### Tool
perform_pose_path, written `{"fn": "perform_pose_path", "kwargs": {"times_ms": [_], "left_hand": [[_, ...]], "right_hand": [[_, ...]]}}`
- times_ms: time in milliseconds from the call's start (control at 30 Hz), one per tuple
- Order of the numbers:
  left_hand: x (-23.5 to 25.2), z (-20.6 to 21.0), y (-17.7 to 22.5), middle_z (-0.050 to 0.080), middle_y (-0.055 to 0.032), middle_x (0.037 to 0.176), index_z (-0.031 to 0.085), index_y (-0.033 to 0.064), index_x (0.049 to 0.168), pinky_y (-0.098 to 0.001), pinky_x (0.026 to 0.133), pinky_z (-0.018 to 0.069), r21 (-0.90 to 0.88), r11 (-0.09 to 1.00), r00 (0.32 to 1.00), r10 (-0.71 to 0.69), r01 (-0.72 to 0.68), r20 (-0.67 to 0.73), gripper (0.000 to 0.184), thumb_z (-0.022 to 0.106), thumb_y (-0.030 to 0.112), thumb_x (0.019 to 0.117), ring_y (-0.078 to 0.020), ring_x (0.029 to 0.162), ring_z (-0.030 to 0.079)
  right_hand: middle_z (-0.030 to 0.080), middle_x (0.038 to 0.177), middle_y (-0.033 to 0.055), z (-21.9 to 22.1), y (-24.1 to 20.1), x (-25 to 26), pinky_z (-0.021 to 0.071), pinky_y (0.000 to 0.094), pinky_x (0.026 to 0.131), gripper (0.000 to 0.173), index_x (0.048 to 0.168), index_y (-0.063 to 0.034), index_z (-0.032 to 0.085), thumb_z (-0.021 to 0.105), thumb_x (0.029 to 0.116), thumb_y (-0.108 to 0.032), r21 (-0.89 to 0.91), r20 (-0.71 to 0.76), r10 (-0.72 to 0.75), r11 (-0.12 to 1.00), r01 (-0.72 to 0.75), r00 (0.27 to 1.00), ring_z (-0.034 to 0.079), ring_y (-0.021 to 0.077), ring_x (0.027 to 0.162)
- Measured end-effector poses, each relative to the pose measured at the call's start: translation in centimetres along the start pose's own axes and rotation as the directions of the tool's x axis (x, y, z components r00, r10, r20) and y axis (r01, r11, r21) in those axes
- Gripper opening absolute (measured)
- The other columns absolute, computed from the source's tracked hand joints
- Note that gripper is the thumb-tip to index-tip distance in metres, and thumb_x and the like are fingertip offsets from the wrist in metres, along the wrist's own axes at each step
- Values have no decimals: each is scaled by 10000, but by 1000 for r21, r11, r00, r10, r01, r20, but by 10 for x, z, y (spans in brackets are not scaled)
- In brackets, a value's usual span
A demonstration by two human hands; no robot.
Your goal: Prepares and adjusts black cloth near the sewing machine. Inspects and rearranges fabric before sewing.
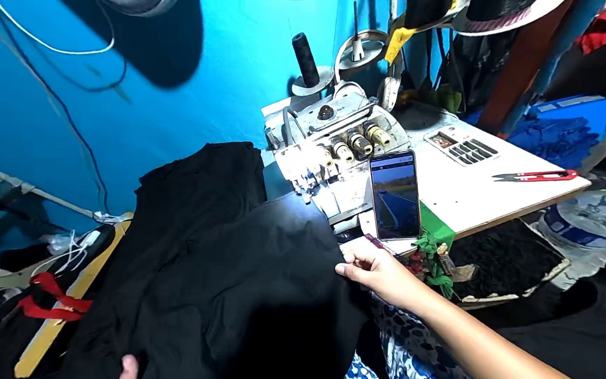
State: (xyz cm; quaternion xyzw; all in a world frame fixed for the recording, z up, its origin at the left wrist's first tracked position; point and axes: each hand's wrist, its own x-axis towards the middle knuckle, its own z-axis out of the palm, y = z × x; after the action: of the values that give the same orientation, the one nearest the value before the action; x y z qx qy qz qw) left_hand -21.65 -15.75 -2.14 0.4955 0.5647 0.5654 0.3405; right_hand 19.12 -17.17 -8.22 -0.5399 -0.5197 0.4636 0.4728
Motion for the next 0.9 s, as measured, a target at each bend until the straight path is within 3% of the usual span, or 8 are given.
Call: {"fn": "perform_pose_path", "kwargs": {"times_ms": [67, 133, 267, 433, 633, 733, 800, 900], "left_hand": [[-6, -4, -2, 733, 164, 1050, 618, 208, 1142, -203, 963, 542, -64, 988, 971, -125, 141, 204, 179, 452, 189, 1079, 67, 1024, 663], [-2, -8, -6, 754, 85, 1038, 585, 142, 1172, -296, 964, 577, -3, 978, 928, -197, 209, 315, 152, 525, 101, 1038, -42, 1007, 711], [-4, 18, -5, 726, 59, 1005, 587, 28, 1175, -286, 925, 582, 272, 947, 966, -215, 171, 143, 242, 561, 227, 1040, -17, 963, 698], [-2, 22, 10, 690, -25, 913, 601, 18, 1051, -375, 795, 574, 598, 729, 865, -488, 333, 114, 368, 764, 312, 901, -96, 837, 680], [-2, 21, -13, 582, -216, 1339, 390, -114, 1439, -321, 1055, 477, 498, 840, 976, -198, 217, -92, 693, 726, 231, 941, -134, 1213, 595], [-6, 41, -11, 621, -224, 1230, 424, -125, 1387, -376, 976, 516, 539, 783, 948, -297, 309, -112, 699, 769, 245, 905, -176, 1105, 634], [-6, 46, -7, 579, -301, 1302, 411, -154, 1401, -486, 1058, 455, 652, 676, 919, -384, 344, -87, 766, 782, 289, 898, -316, 1217, 586], [-2, 46, -7, 639, -278, 1004, 614, -157, 1048, -558, 880, 479, 789, 532, 919, -379, 308, -104, 568, 769, 371, 907, -358, 964, 615]], "right_hand": [[647, 793, -66, 2, 2, -1, 496, 200, 681, 176, 888, -129, 714, 709, 971, -285, 6, -47, -12, 1000, 13, 999, 585, 6, 711], [662, 853, -52, 4, 3, -1, 516, 213, 715, 174, 891, -130, 724, 717, 965, -288, -3, -76, -37, 999, 37, 996, 606, 26, 764], [605, 771, -59, 6, 3, 0, 465, 205, 667, 186, 900, -122, 707, 713, 969, -295, 0, -69, -16, 1000, 16, 997, 550, 15, 704], [595, 739, -48, 7, 4, 2, 463, 213, 648, 188, 865, -125, 693, 709, 977, -276, 44, -52, -2, 999, 4, 999, 544, 34, 671], [620, 750, -40, 10, 6, 0, 489, 243, 673, 220, 869, -132, 690, 657, 1014, -295, 38, -100, 19, 999, -15, 995, 574, 49, 690], [599, 724, -30, 12, 9, 0, 482, 250, 661, 230, 851, -121, 673, 655, 1016, -280, 80, -90, 16, 997, -9, 996, 561, 63, 672], [606, 731, -23, 13, 9, 0, 483, 253, 657, 231, 846, -120, 675, 653, 1017, -274, 95, -79, 12, 995, -4, 997, 562, 70, 672], [600, 717, -23, 15, 8, 0, 474, 248, 636, 215, 850, -114, 683, 655, 1013, -251, 117, -82, -6, 993, 16, 997, 552, 66, 653]]}}
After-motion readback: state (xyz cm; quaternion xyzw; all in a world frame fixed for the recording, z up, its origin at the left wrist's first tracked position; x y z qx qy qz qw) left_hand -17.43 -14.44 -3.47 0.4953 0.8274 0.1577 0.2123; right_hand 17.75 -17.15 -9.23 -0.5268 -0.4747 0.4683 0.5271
